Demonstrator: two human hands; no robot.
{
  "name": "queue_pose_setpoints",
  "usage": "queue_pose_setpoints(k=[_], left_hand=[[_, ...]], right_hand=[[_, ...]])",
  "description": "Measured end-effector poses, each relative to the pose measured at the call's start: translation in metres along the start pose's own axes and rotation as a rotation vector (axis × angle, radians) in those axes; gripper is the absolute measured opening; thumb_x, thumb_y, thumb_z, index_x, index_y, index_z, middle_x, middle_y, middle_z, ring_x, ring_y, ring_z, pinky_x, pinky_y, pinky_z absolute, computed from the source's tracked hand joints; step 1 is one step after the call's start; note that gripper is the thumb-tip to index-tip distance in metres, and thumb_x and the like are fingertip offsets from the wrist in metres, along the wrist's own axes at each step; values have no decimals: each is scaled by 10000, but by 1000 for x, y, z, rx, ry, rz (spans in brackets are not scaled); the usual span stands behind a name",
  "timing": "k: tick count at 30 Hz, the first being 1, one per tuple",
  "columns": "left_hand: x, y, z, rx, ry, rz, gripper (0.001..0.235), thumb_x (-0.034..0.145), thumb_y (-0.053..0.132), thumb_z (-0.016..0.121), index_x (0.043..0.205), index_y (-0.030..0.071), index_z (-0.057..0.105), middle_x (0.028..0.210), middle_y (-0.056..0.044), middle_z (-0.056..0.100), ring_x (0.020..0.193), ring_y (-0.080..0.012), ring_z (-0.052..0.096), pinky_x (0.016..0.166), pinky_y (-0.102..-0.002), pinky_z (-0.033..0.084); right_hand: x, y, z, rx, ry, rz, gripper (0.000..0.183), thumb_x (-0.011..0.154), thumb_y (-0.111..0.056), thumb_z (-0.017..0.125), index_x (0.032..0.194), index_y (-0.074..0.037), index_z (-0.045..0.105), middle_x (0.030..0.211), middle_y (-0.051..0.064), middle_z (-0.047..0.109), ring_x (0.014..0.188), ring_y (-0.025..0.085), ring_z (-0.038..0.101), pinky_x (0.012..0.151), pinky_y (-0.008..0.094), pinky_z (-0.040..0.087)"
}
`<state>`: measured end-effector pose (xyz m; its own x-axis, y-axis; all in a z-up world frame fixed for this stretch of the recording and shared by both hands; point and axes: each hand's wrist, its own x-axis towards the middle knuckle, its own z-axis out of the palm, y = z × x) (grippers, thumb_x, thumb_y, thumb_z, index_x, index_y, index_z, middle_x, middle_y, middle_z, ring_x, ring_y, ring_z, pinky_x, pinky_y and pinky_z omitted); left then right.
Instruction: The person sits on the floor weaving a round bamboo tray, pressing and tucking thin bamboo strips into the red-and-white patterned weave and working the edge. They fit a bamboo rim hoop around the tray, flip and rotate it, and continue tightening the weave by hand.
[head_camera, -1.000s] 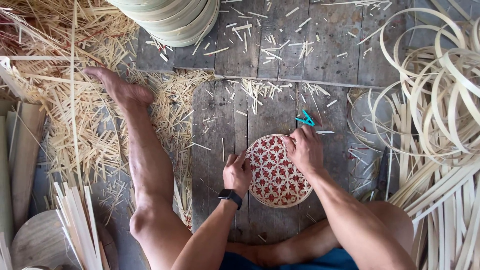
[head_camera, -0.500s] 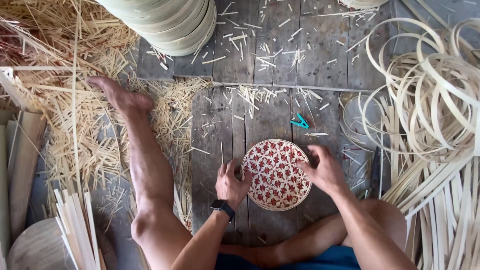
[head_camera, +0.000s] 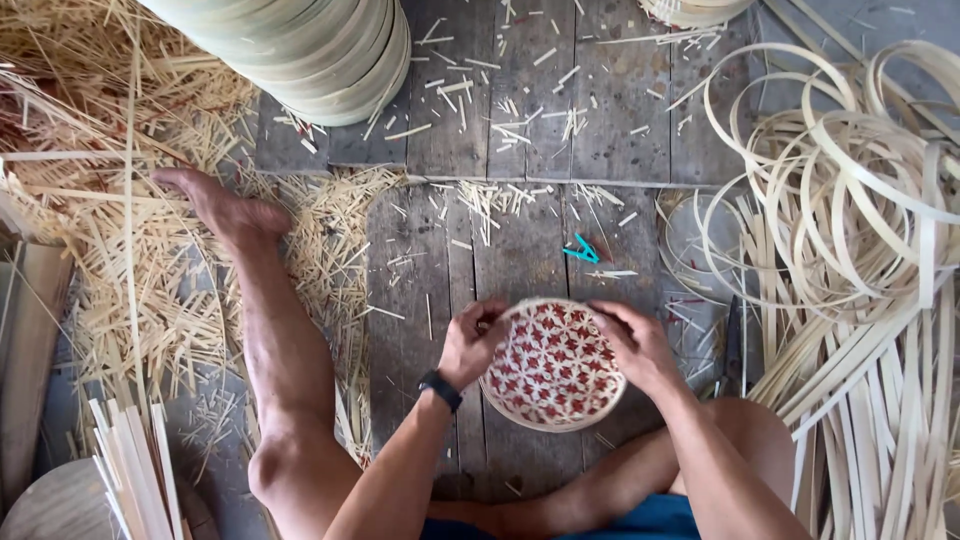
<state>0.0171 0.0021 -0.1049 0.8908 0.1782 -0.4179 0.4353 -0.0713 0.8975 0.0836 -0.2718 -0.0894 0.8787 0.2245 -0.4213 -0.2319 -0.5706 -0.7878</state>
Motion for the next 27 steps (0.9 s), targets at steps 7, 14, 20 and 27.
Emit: queue_pose_setpoints(k=[7,14,20,27], left_hand=[[-68,120,-20,286,-43,622,499,899,278,780,1291,-12,671,1234,-214,714,1143,-334,704,980,-429,555],[-89,97,-10,244,-53,694,402,951,299,730,1265,49,713,1337,-147,704,1267,-319,654,1057,-453,500],[-100,92,1,344,4,793,326,974,293,704,1238,107,747,1271,-69,755,1223,-283,668,1005,-410,473],[-96,94,0,286,6,772,276,977,276,707,1185,105,764,1210,-62,768,1137,-262,715,961,-405,503]], right_hand=[[-64,-86,-24,205,7,-501,320,975,-205,682,1259,-59,705,1209,92,722,1029,163,720,850,277,581],[-82,-90,-17,158,-74,-578,370,949,-162,684,1308,-75,700,1296,113,730,1155,206,713,979,322,559],[-88,-79,-8,90,-40,-738,266,980,-168,682,1225,-98,761,1290,93,750,1224,251,709,1049,353,554],[-88,-79,-14,152,-30,-611,352,953,-234,700,1266,-75,726,1268,114,747,1179,242,720,989,345,577]])
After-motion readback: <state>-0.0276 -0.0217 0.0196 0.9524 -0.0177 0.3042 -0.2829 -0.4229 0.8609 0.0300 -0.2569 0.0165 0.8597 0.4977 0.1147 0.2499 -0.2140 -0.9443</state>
